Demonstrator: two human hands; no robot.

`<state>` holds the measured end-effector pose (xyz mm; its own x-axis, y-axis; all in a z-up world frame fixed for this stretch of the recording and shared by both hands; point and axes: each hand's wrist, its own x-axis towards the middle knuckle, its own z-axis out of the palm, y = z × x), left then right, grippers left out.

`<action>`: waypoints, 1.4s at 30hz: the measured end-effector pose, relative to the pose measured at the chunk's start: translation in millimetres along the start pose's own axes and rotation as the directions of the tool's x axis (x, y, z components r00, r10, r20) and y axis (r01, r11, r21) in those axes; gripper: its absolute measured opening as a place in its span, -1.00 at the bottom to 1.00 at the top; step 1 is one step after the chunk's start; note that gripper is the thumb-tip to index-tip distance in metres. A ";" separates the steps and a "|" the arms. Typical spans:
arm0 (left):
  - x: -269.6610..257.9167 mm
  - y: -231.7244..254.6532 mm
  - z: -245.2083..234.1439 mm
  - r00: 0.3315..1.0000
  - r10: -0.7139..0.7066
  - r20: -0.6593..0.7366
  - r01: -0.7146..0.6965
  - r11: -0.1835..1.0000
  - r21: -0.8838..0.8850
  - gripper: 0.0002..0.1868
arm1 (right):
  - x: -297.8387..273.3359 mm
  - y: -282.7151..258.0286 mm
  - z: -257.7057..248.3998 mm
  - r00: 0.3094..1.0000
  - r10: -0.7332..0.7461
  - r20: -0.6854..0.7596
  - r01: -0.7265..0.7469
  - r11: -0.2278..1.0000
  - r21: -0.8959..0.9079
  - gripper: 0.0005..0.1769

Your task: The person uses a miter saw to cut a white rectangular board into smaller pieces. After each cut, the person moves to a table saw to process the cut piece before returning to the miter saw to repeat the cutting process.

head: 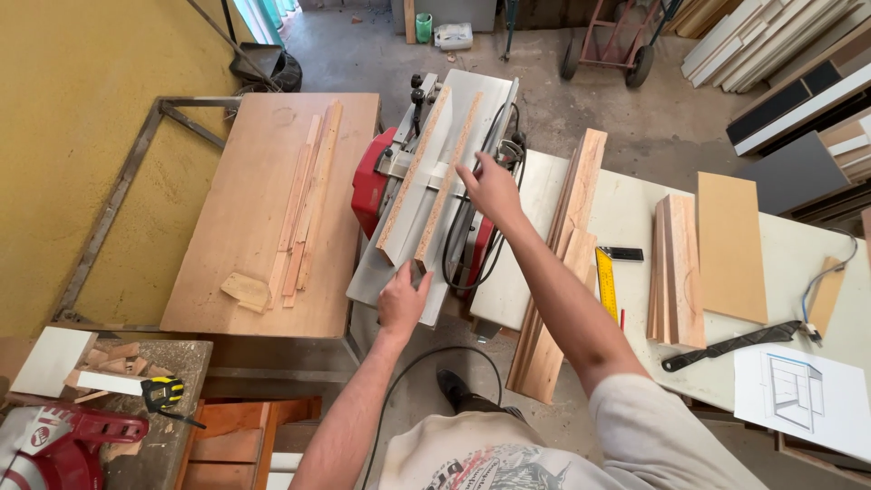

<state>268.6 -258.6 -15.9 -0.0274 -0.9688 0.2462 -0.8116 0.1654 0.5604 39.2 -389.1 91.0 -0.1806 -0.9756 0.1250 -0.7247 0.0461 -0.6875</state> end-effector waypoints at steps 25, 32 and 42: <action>-203.1 180.0 -124.6 0.629 -0.139 0.765 0.669 -0.403 -0.624 0.16 | -364.6 61.5 -29.1 0.526 -0.819 0.229 0.804 0.567 0.178 0.03; -210.4 160.3 -35.9 0.956 -0.100 0.276 0.251 0.764 -0.595 -0.73 | -281.5 204.2 -59.2 0.930 -0.368 -0.021 0.369 0.929 0.029 -0.83; -184.0 150.8 175.2 0.918 -0.110 0.380 0.091 0.993 0.070 0.03 | -172.8 403.8 -207.4 0.725 0.686 0.061 -0.684 0.728 -0.050 0.42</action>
<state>49.0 -87.7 -115.2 -0.1575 -0.9780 -0.1365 -0.8496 0.0637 0.5236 -360.1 -157.4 -59.8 -0.5873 -0.6891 -0.4246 -0.4370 0.7115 -0.5503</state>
